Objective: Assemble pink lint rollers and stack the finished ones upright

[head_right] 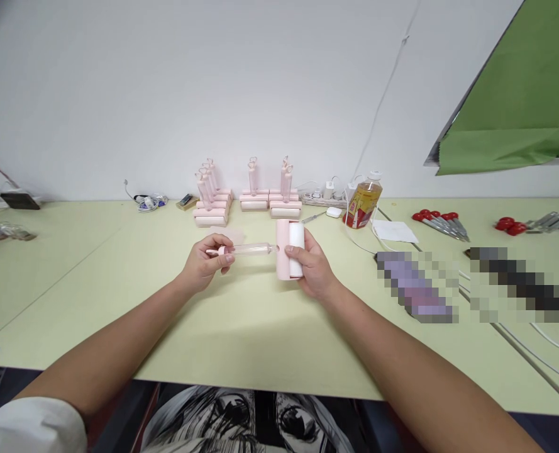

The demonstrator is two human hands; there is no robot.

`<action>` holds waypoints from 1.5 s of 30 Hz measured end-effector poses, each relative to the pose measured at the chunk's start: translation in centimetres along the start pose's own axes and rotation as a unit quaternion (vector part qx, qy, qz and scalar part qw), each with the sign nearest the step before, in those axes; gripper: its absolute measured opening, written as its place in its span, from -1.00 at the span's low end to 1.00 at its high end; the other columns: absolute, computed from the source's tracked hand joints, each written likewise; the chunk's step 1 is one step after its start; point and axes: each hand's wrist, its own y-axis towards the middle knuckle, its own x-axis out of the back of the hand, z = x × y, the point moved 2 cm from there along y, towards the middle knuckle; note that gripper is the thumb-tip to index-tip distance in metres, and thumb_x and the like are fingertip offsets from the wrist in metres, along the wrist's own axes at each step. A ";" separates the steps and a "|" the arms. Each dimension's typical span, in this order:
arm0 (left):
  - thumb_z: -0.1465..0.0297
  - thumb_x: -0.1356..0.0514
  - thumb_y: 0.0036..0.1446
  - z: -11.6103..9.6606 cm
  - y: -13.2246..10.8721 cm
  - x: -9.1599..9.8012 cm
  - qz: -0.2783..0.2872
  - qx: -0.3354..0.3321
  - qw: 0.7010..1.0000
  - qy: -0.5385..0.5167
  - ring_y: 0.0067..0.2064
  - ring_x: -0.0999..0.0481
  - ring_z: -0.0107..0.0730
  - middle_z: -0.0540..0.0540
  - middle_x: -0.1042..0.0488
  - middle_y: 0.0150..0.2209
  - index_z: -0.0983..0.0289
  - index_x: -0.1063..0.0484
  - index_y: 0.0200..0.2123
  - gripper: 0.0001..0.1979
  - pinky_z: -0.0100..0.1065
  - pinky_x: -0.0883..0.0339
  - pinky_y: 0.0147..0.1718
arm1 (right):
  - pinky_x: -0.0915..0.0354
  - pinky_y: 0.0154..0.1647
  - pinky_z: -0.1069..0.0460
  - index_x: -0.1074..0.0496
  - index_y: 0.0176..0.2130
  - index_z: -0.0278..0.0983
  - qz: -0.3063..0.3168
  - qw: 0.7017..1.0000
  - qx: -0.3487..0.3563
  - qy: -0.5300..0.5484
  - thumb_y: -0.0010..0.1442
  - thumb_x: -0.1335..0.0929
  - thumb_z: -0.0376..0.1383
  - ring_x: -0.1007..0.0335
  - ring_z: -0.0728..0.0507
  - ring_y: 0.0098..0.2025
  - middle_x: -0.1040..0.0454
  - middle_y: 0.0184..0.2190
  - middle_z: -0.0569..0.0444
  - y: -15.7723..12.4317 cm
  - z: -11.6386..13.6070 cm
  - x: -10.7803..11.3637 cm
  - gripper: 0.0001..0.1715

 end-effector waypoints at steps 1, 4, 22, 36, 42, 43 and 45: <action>0.30 -0.43 -0.14 0.0 0.0 0.0 0.002 -0.003 1.000 0.006 -0.59 -0.32 -0.61 -0.06 -0.36 -0.44 0.28 -0.41 -0.31 -0.65 -0.47 -0.21 -0.65 | -0.24 -0.43 0.04 -0.32 -0.04 -0.11 -0.002 1.000 0.001 0.001 -0.16 -0.48 -0.23 -0.30 -0.08 -0.38 -0.40 -0.34 0.16 0.0 0.0 0.0 -0.36; 0.30 -0.42 -0.11 -0.4 -0.2 -0.1 0.014 -0.020 0.999 0.036 -0.58 -0.30 -0.61 -0.08 -0.31 -0.48 0.27 -0.40 -0.31 -0.67 -0.47 -0.19 -0.63 | -0.20 -0.46 0.07 -0.33 -0.03 -0.13 -0.008 1.000 -0.003 0.013 -0.17 -0.48 -0.25 -0.26 -0.05 -0.41 -0.38 -0.35 0.18 0.1 -0.2 0.0 -0.34; 0.31 -0.33 0.00 -2.1 -0.4 -0.2 0.068 -0.106 0.963 0.236 -0.41 -0.30 -0.52 0.00 -0.27 -0.34 0.26 -0.42 -0.33 -0.79 -0.42 -0.22 -0.45 | -0.19 -0.47 0.08 -0.29 0.02 -0.10 0.013 0.998 -0.034 -0.051 -0.09 -0.47 -0.21 -0.25 -0.04 -0.43 -0.39 -0.38 0.21 -0.1 -1.1 -0.1 -0.34; 0.21 -0.37 -0.08 -0.9 0.1 -0.2 0.080 0.008 0.981 0.175 -0.36 -0.35 -0.45 0.05 -0.36 -0.29 0.25 -0.46 -0.19 -0.62 -0.41 -0.26 -0.41 | -0.40 -0.38 -0.08 -0.31 -0.06 -0.14 0.019 0.995 -0.100 -0.007 -0.03 -0.45 -0.04 -0.42 -0.15 -0.43 -0.45 -0.37 0.11 -0.7 -0.4 -0.7 -0.44; 0.08 -0.30 0.00 0.8 -0.8 -2.4 0.069 0.030 0.991 0.108 -0.51 -0.27 -0.53 -0.07 -0.31 -0.52 0.27 -0.37 -0.34 -0.62 -0.43 -0.15 -0.49 | -0.37 -0.27 -0.13 -0.41 -0.02 -0.15 0.149 0.985 -0.049 0.065 0.13 -0.19 0.20 -0.41 -0.17 -0.27 -0.40 0.06 -0.05 -1.7 1.8 -1.7 -0.34; 0.06 -0.28 0.03 1.1 -1.1 -3.1 0.071 0.038 0.992 0.094 -0.54 -0.24 -0.54 -0.09 -0.28 -0.56 0.27 -0.34 -0.37 -0.62 -0.43 -0.13 -0.52 | -0.36 -0.27 -0.12 -0.41 0.00 -0.12 0.160 0.984 -0.035 0.063 0.11 -0.25 0.14 -0.40 -0.17 -0.25 -0.38 0.10 -0.03 -1.9 1.8 -1.8 -0.40; 0.02 -0.20 0.10 1.4 -1.6 -4.4 0.078 0.054 0.993 0.076 -0.58 -0.20 -0.53 -0.10 -0.25 -0.60 0.25 -0.30 -0.38 -0.61 -0.43 -0.11 -0.55 | -0.35 -0.25 -0.09 -0.41 0.01 -0.11 0.161 0.986 -0.011 0.046 0.03 -0.39 -0.02 -0.40 -0.16 -0.21 -0.40 0.10 -0.02 -2.0 1.1 -2.0 -0.45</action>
